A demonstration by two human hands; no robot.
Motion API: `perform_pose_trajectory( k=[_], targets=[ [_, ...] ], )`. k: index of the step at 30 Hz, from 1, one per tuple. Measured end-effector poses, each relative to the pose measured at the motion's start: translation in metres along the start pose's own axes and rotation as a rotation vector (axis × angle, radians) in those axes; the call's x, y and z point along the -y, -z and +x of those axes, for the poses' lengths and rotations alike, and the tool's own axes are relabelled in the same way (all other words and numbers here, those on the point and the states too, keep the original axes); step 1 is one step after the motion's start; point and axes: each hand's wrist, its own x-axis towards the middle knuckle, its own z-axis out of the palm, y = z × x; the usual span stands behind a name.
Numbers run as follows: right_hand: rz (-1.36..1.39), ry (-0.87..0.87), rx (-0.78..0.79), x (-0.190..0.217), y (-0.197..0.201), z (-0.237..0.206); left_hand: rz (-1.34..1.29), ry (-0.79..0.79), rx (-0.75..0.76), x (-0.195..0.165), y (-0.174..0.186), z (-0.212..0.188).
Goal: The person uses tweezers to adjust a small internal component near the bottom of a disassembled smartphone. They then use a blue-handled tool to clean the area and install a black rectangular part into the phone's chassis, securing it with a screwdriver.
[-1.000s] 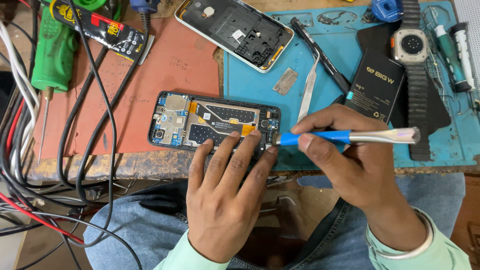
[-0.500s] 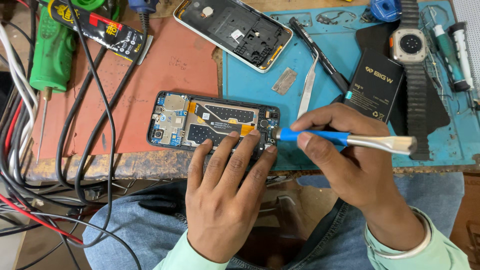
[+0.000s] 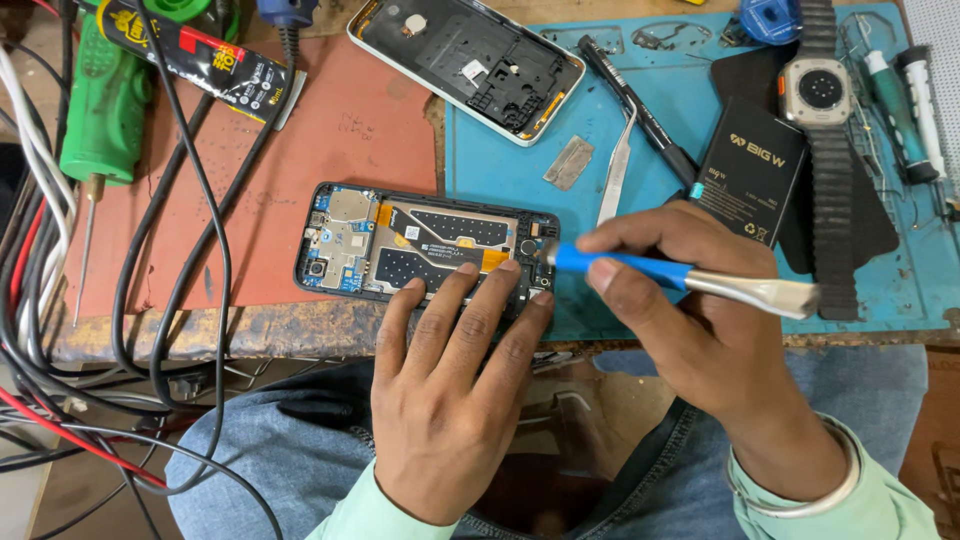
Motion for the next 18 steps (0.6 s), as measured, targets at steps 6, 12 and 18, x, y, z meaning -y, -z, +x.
perform_pose_trajectory(
  k=[6,12,18],
  targets=[
    [-0.039,-0.014,0.017,-0.0034,0.0010,-0.0034,-0.005,0.002,0.005,0.0000,0.0001,-0.0004],
    [0.007,0.038,0.026,-0.0055,-0.0002,-0.0038,-0.009,0.005,0.003,-0.0004,0.0007,-0.0007],
    [-0.018,0.023,0.071,-0.0009,-0.0003,-0.0004,-0.002,0.003,0.008,-0.0003,0.0009,-0.0008]
  ],
)
